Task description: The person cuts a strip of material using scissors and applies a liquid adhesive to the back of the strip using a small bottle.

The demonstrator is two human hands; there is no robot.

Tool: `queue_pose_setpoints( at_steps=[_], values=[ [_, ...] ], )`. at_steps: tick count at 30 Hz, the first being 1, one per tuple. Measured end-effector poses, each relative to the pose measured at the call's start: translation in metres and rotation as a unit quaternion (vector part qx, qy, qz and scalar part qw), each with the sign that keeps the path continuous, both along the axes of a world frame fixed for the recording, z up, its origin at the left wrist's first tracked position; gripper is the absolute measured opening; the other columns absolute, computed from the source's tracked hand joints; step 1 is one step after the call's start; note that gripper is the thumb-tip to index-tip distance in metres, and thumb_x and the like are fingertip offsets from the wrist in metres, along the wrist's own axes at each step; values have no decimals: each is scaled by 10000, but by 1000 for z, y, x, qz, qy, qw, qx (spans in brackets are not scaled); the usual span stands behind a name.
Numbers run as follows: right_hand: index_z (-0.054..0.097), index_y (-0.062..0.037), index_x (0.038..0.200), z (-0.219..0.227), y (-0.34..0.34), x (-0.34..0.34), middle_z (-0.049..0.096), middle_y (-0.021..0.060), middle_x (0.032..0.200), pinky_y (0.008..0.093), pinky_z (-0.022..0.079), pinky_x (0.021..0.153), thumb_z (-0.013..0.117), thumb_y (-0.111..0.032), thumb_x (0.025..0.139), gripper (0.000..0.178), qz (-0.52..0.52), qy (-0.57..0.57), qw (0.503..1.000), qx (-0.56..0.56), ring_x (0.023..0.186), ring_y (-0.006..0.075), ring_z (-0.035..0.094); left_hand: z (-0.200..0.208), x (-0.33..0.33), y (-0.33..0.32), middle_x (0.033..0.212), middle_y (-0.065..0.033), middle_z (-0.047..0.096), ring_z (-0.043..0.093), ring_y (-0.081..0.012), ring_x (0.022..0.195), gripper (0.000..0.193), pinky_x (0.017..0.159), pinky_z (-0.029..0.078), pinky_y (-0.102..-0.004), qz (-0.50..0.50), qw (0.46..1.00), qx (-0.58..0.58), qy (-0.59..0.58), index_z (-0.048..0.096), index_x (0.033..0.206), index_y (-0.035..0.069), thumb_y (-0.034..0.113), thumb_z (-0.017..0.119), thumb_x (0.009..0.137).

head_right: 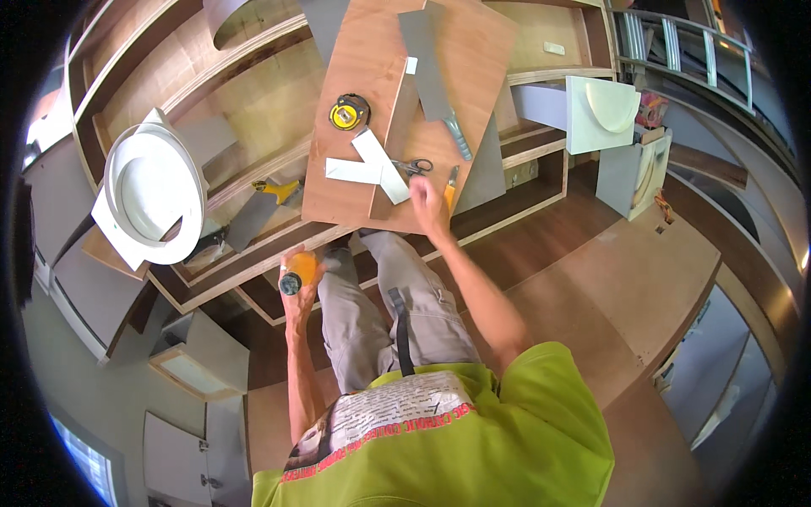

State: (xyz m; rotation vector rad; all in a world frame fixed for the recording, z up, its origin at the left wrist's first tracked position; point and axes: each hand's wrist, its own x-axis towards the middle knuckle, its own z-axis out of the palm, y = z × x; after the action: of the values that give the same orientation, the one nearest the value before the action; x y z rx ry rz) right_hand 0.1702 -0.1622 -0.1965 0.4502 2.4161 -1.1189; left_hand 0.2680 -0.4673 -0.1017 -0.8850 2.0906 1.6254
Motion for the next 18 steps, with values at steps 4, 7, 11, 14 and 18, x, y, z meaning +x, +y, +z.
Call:
queue_pose_setpoints(
  at_steps=[4,7,11,14,18],
  values=[
    [583,10,1095,-17,-16,-137,653,132,968,356,499,769,629,-274,926,334,-17,158,987,31,866,214,631,-1,-1,-8,1027,-114,641,614,-239,945,567,875,491,-364,9,999,33,-27,559,1194,39,191,856,736],
    [589,-7,1099,-55,-34,-218,653,135,974,378,495,795,681,-337,870,413,-36,194,969,146,887,245,631,0,11,-8,1030,-114,639,612,-239,938,564,873,490,-359,36,998,31,-39,559,1196,38,189,852,739],
    [587,-29,1114,-81,-43,-243,665,150,944,442,492,793,727,-331,805,455,-50,158,960,227,864,324,641,2,27,-7,1022,-104,635,608,-229,929,567,872,489,-352,84,996,25,-35,556,1216,44,180,843,746],
    [633,-15,1048,-90,-33,-242,684,137,929,406,510,725,729,-273,816,360,-51,177,957,225,819,300,663,5,32,-9,1013,-94,630,606,-224,917,570,872,489,-349,115,993,23,-26,556,1225,50,168,841,746],
    [619,16,1094,-87,-17,-241,700,136,954,320,542,657,676,-171,886,285,-247,105,961,-61,833,251,696,10,31,-11,1016,-88,624,599,-211,920,565,873,489,-348,147,987,43,-43,559,1225,57,144,837,742]
  ],
)
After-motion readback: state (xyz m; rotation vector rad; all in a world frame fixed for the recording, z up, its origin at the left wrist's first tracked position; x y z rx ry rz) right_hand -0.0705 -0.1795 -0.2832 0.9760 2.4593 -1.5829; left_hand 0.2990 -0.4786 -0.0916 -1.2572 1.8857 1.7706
